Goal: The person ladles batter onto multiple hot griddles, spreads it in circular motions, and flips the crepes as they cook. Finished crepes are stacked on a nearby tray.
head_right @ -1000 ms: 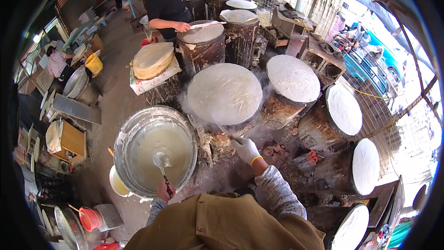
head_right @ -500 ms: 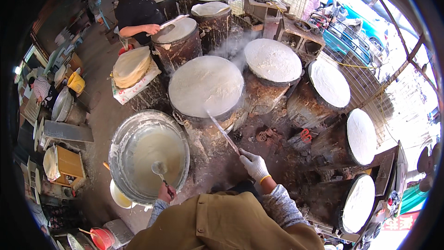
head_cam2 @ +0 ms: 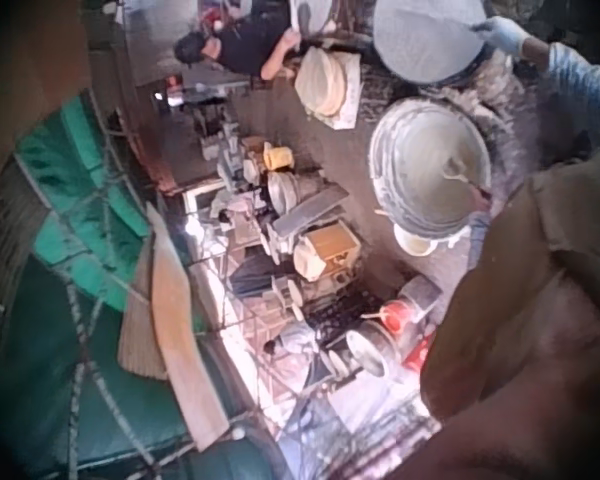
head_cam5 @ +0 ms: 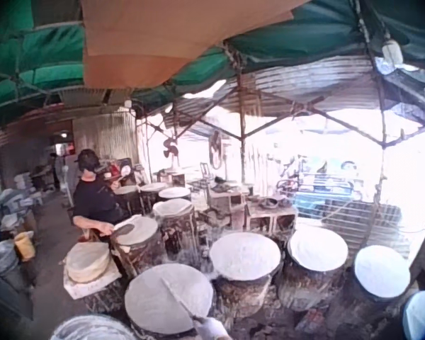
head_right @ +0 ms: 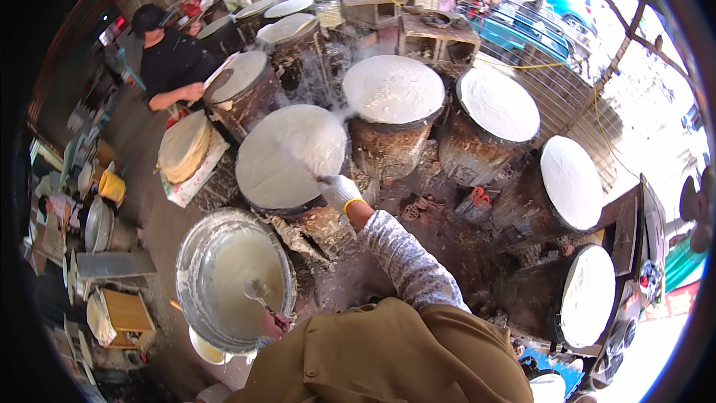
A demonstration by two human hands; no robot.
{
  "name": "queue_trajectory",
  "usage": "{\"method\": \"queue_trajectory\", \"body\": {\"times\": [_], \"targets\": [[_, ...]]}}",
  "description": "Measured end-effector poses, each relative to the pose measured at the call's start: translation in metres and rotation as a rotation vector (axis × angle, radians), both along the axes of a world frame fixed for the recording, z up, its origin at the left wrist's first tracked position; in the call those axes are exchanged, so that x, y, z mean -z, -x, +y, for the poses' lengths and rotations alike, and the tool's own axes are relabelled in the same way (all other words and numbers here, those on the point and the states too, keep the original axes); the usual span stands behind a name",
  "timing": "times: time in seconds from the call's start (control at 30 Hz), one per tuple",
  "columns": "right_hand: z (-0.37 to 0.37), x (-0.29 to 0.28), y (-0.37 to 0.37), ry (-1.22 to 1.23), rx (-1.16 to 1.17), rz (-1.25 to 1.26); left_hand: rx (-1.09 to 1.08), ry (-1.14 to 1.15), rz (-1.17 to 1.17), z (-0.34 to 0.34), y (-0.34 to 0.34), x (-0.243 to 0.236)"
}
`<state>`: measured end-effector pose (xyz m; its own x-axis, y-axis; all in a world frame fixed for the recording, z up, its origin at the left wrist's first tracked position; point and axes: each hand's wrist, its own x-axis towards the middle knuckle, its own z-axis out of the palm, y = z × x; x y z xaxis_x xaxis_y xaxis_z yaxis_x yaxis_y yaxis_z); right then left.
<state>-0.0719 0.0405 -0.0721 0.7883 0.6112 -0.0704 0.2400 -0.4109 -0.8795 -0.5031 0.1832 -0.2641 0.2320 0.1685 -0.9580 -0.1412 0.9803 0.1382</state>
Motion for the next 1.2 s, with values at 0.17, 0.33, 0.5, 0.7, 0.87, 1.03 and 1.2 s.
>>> {"method": "queue_trajectory", "body": {"times": [0.17, 0.33, 0.5, 0.7, 0.87, 1.03, 1.2], "targets": [[-0.045, -0.010, 0.022, -0.048, 0.076, 0.120, 0.208, -0.378, -0.078, -0.013, 0.019, 0.019], [-0.128, -0.008, 0.069, -0.004, -0.078, 0.444, 0.108, -0.375, -0.093, -0.007, 0.013, 0.057], [-0.165, -0.004, 0.041, -0.283, 0.230, 0.604, -0.011, -0.299, 0.112, -0.002, -0.028, 0.041], [-0.178, 0.037, -0.069, -0.242, 0.404, 0.105, -0.052, -0.127, 0.341, 0.004, -0.071, 0.034], [-0.168, 0.057, -0.157, -0.128, 0.480, -0.145, 0.221, -0.210, 0.400, 0.011, -0.072, 0.049], [-0.137, 0.054, -0.204, -0.003, 0.404, -0.054, 0.424, -0.179, 0.456, 0.013, -0.069, 0.046], [-0.103, 0.047, -0.238, 0.072, 0.291, -0.009, 0.511, -0.256, 0.517, 0.014, -0.062, 0.056]]}}
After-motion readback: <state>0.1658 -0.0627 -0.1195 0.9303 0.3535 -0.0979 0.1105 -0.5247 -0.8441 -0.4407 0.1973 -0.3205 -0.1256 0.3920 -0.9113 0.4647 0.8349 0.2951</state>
